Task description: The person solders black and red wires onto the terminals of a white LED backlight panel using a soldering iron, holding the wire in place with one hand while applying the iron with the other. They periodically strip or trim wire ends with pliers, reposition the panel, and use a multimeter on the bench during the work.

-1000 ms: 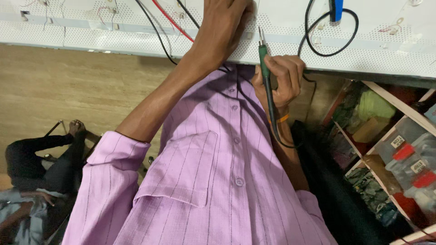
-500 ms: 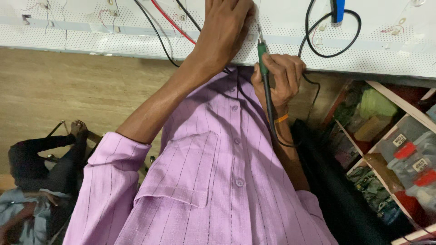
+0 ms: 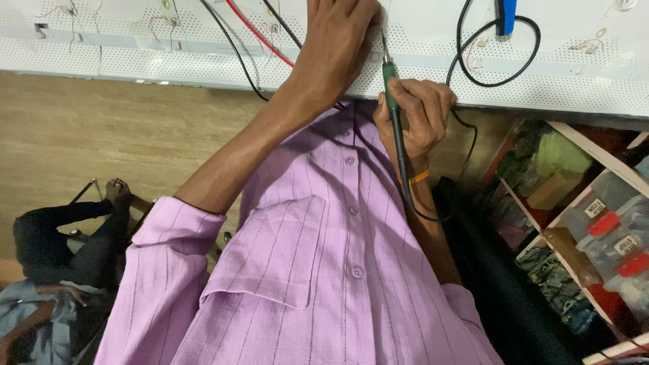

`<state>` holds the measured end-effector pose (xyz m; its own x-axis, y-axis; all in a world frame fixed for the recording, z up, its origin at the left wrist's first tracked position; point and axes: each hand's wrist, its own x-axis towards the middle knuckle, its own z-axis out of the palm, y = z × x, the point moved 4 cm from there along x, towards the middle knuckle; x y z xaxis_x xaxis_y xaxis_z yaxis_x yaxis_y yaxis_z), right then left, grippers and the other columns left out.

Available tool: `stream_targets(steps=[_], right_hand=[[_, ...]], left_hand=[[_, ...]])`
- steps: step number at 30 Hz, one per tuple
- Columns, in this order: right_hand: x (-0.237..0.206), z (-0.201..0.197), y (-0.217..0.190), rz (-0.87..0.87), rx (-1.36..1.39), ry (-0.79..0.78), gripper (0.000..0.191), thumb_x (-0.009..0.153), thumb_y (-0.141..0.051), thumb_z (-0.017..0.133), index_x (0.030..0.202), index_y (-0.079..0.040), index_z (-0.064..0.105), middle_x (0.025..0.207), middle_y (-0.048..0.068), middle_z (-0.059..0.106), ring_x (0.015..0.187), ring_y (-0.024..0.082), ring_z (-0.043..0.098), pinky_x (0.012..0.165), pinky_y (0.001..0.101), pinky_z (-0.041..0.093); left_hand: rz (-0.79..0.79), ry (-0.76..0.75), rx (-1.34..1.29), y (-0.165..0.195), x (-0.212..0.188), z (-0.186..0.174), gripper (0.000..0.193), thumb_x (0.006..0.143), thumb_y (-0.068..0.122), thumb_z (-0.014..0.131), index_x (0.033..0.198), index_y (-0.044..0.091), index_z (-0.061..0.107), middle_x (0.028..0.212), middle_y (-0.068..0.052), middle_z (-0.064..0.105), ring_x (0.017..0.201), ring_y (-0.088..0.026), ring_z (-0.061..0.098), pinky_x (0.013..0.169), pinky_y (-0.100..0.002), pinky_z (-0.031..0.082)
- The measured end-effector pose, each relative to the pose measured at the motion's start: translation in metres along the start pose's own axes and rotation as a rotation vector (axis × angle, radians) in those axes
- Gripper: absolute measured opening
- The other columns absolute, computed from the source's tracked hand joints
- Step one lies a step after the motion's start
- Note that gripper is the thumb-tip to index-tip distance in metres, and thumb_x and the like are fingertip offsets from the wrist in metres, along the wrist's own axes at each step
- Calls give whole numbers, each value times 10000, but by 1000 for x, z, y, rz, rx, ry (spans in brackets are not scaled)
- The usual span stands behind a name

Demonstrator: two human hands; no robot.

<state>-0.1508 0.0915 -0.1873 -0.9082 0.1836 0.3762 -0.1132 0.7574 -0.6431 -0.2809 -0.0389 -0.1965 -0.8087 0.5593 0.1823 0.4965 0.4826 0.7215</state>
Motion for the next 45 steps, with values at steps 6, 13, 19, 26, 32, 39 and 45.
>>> stream_targets(steps=[6, 13, 19, 26, 32, 39, 45], right_hand=[[2, -1, -2, -1, -8, -4, 234, 940, -60, 847, 1147, -79, 737, 1049, 42, 677, 998, 244, 609, 949, 390, 462], [5, -1, -1, -39, -8, -3, 263, 942, -76, 852, 1172, -97, 727, 1038, 31, 680, 979, 233, 611, 941, 401, 451], [7, -3, 1, -55, -2, 17, 279, 945, -81, 845, 1190, -125, 719, 1043, 34, 684, 984, 239, 614, 938, 395, 451], [7, -4, 2, -54, 5, 21, 304, 954, -87, 837, 1228, -133, 715, 1040, 22, 691, 969, 219, 607, 933, 386, 437], [8, -5, 1, -50, 6, 0, 318, 952, -78, 827, 1241, -137, 710, 1046, 25, 685, 977, 227, 602, 941, 393, 431], [9, -5, -1, -31, 10, -18, 333, 949, -64, 830, 1249, -140, 709, 1067, 34, 677, 994, 236, 593, 945, 395, 428], [10, -5, -3, -12, 11, -20, 261, 919, -63, 833, 1163, -100, 749, 1055, 37, 671, 982, 236, 599, 927, 405, 419]], left_hand=[[4, -12, -9, -2, 2, 0, 169, 947, 12, 703, 1074, 74, 612, 1065, -98, 589, 1063, -316, 542, 961, -456, 367], [2, -36, 12, -3, 4, 0, 158, 931, 11, 696, 1040, 72, 599, 1054, -103, 584, 1066, -323, 538, 962, -460, 370], [10, -6, 47, 0, 8, 2, 166, 938, 12, 689, 1072, 52, 600, 1070, -127, 580, 1075, -342, 529, 977, -473, 371], [5, -22, 32, 2, 9, 0, 211, 906, -24, 709, 1075, 44, 602, 1074, -123, 585, 1078, -332, 533, 986, -472, 376], [0, -26, 41, 2, 11, -3, 221, 869, -18, 718, 1043, 54, 604, 1064, -114, 592, 1081, -339, 533, 982, -473, 375], [2, -29, 23, 3, 11, -5, 207, 884, -13, 707, 1046, 59, 601, 1069, -106, 589, 1095, -333, 531, 992, -468, 373], [7, -22, 19, 1, 10, -5, 193, 901, 4, 714, 1050, 57, 602, 1076, -109, 582, 1095, -333, 526, 991, -470, 370]])
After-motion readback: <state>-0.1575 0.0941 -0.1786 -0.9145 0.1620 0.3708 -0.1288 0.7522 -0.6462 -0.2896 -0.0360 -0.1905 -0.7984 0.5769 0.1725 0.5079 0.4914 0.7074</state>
